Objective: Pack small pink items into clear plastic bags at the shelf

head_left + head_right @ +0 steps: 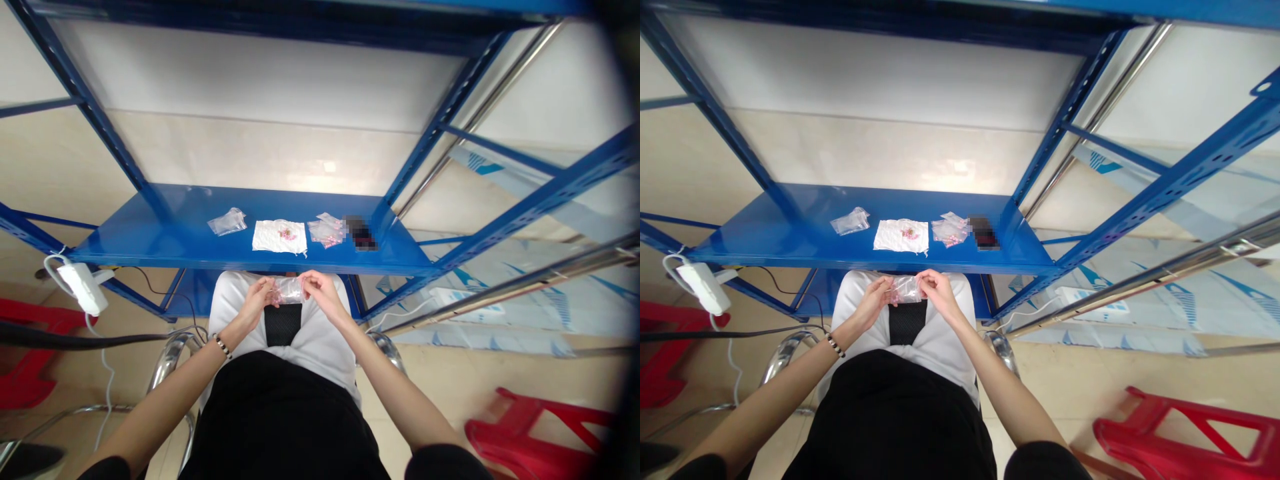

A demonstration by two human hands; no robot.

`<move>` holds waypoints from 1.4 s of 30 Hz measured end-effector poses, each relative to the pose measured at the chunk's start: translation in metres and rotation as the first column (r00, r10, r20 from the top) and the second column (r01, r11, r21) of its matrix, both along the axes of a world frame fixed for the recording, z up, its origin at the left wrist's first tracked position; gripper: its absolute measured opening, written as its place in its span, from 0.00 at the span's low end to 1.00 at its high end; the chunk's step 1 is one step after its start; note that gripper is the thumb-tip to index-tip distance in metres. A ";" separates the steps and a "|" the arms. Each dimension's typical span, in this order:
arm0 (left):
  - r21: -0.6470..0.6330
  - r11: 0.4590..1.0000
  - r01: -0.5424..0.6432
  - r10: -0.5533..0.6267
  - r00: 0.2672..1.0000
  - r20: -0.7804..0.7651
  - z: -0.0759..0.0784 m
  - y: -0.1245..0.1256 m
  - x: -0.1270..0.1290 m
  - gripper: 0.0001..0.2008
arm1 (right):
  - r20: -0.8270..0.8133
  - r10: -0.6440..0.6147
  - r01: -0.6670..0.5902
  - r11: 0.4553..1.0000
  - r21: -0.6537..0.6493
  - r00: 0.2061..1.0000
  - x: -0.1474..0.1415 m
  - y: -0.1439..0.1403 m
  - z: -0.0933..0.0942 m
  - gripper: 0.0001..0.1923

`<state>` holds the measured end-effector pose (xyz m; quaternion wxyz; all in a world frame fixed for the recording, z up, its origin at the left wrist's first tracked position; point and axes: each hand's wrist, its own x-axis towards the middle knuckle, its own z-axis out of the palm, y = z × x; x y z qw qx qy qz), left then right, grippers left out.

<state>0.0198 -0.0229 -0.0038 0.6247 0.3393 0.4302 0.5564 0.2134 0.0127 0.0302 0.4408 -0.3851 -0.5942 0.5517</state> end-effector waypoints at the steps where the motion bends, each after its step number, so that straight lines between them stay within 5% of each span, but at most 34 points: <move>1: 0.007 1.000 0.000 0.000 1.000 -0.006 0.001 0.000 0.000 0.17 | -0.005 0.008 -0.008 1.000 -0.004 1.000 0.000 0.000 0.001 0.10; 10: 0.072 0.985 -0.156 0.163 0.981 -0.109 0.010 0.003 -0.004 0.18 | 0.038 0.227 -0.216 0.960 -0.178 0.973 0.002 -0.008 0.008 0.30; 32: 0.065 0.980 -0.190 0.197 0.975 -0.108 0.013 0.004 -0.006 0.18 | -0.073 0.202 -0.210 0.969 -0.127 0.977 0.001 -0.006 0.004 0.22; 42: 0.095 0.988 -0.119 0.128 0.988 -0.086 0.012 0.004 -0.006 0.17 | 0.025 0.170 -0.167 0.981 -0.100 0.985 0.002 -0.004 0.000 0.18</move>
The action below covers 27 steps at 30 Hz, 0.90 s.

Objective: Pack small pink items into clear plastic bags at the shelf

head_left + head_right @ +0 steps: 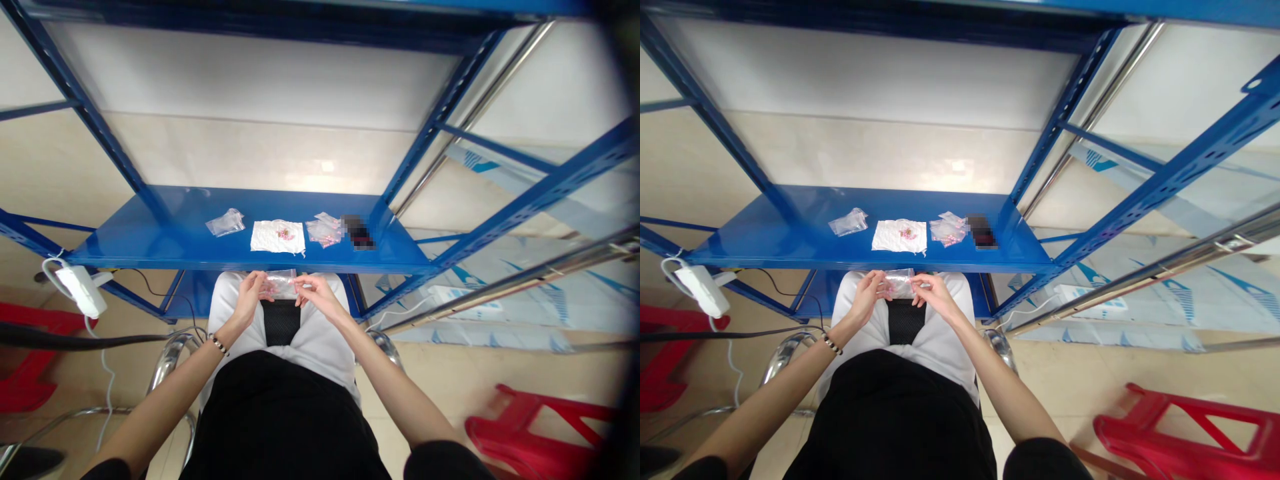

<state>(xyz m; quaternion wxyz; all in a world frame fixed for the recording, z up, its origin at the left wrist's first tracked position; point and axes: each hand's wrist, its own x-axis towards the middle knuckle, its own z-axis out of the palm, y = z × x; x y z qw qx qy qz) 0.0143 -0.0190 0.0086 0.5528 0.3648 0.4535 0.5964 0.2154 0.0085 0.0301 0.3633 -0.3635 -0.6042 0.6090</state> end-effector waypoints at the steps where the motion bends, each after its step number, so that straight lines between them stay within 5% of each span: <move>1: 0.007 1.000 0.009 -0.009 1.000 -0.003 0.001 0.000 0.000 0.17 | 0.010 -0.004 0.004 1.000 0.000 1.000 0.000 0.001 -0.001 0.19; 13: 0.015 0.998 0.059 -0.059 0.998 0.008 0.007 -0.004 0.003 0.19 | 0.114 -0.100 0.087 0.989 0.120 0.988 -0.001 0.007 -0.016 0.18; 27: -0.006 0.994 0.107 -0.107 0.994 0.032 0.002 -0.001 0.003 0.19 | 0.111 -0.063 0.046 0.987 0.152 0.992 0.001 0.006 -0.003 0.20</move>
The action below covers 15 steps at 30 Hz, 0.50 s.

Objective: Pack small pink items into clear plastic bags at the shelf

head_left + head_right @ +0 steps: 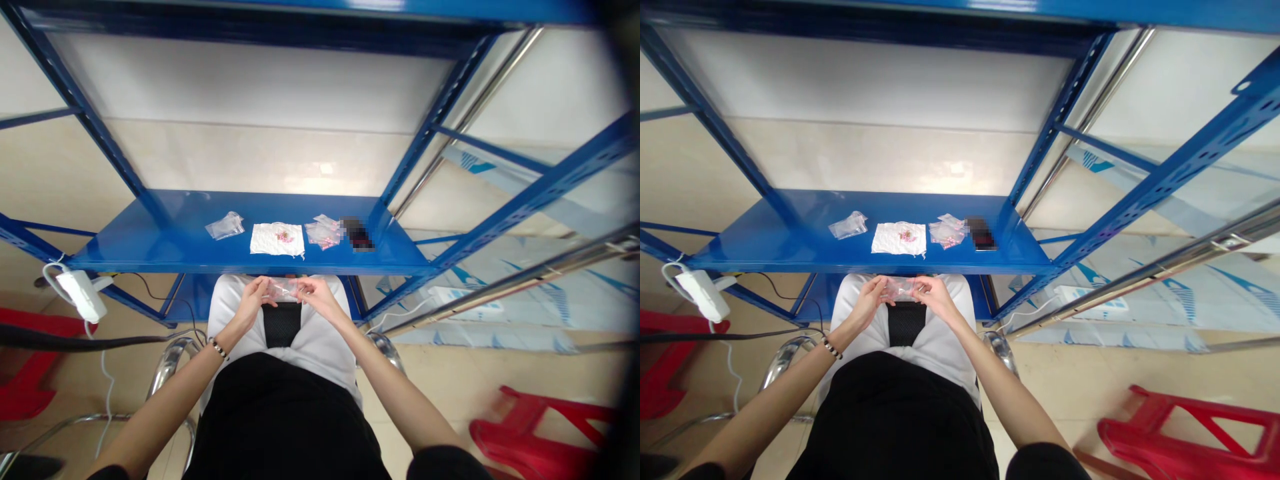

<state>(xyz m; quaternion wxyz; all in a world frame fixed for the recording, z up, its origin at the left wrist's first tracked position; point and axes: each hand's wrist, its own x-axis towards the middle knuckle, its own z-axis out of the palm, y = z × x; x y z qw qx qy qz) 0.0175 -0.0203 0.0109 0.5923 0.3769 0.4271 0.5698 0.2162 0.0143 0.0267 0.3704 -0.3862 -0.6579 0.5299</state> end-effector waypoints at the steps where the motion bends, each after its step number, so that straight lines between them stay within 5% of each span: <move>1: -0.007 1.000 0.007 -0.007 1.000 0.002 -0.001 0.000 0.000 0.19 | -0.001 0.011 -0.011 1.000 0.003 1.000 0.000 0.000 0.000 0.20; 9: 0.013 1.000 -0.024 0.024 1.000 -0.006 0.000 0.003 -0.002 0.19 | -0.020 -0.026 0.026 1.000 -0.001 0.999 0.001 -0.001 0.001 0.18; 15: 0.087 0.986 -0.146 0.142 0.989 0.045 0.027 0.019 -0.031 0.16 | -0.201 -0.307 0.325 0.944 0.059 0.930 -0.005 0.003 0.024 0.13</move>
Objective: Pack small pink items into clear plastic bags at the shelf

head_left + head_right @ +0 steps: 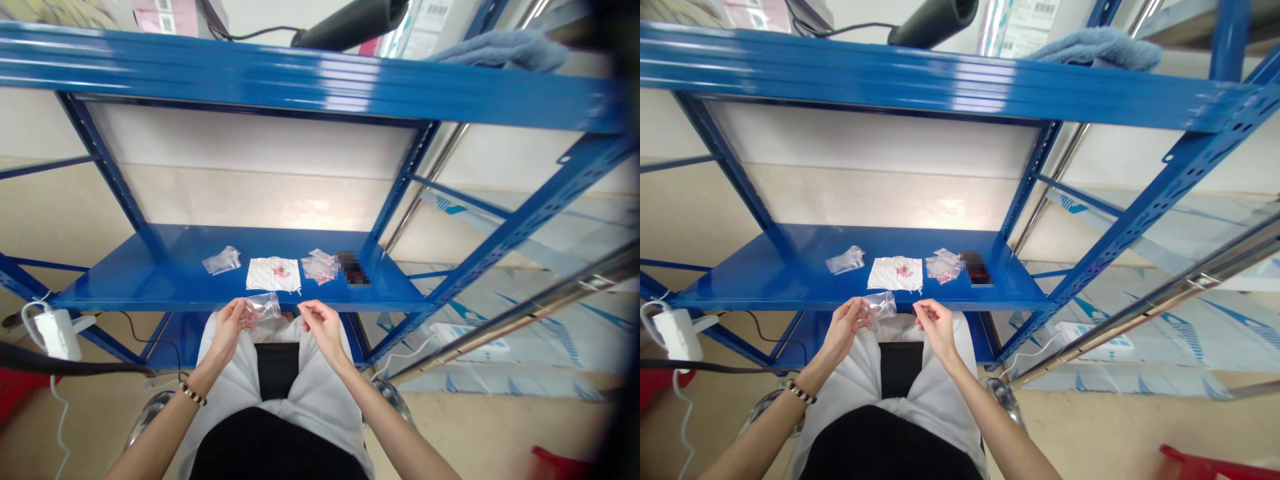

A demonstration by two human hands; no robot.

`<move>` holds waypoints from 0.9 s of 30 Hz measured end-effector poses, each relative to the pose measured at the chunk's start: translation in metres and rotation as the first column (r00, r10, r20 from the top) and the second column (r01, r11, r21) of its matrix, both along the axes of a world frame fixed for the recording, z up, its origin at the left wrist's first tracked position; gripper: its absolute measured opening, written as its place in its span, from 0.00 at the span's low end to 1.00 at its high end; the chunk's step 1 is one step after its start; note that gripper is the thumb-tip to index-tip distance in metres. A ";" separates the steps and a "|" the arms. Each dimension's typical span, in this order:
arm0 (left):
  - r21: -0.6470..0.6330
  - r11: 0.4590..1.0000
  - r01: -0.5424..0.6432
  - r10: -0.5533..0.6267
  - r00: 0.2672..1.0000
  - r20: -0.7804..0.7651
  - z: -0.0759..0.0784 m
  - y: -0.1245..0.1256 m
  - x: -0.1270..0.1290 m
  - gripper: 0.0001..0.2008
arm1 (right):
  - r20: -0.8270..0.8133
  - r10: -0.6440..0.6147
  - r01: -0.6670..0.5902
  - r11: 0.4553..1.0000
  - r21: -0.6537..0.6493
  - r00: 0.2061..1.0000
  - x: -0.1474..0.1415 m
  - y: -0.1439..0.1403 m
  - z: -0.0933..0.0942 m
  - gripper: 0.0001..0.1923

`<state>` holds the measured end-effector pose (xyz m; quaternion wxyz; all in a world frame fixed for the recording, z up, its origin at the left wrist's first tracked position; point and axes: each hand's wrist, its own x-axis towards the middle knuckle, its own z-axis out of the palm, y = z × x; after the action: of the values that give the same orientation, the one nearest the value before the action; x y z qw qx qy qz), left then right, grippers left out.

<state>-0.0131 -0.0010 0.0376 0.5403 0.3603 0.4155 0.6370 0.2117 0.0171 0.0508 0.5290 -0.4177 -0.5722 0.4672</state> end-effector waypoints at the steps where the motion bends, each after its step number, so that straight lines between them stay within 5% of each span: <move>1: 0.009 1.000 -0.011 0.011 1.000 0.007 0.006 0.007 -0.005 0.17 | -0.020 -0.031 0.032 0.999 0.029 0.999 -0.004 0.007 0.004 0.13; 8: 0.096 0.992 -0.080 0.090 0.990 -0.105 0.039 0.077 -0.021 0.20 | -0.087 -0.156 0.172 0.960 0.221 0.984 -0.051 0.105 0.020 0.15; 14: 0.085 0.991 -0.104 0.123 0.960 -0.252 0.029 0.114 -0.022 0.20 | -0.147 -0.242 0.271 0.935 0.229 0.959 -0.080 0.169 -0.004 0.17; 19: 0.085 0.992 -0.096 0.119 0.940 -0.319 0.017 0.123 -0.031 0.19 | -0.026 -0.247 0.247 0.945 0.214 0.969 -0.082 0.180 -0.023 0.19; 27: 0.082 0.995 -0.056 0.086 0.898 -0.432 0.022 0.130 -0.038 0.19 | 0.285 -0.299 0.224 0.937 0.267 0.911 -0.083 0.170 -0.016 0.19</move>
<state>-0.0511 0.1292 0.0599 0.3976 0.4960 0.5168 0.5734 0.1283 0.1875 0.0345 0.5310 -0.4977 -0.6392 0.2485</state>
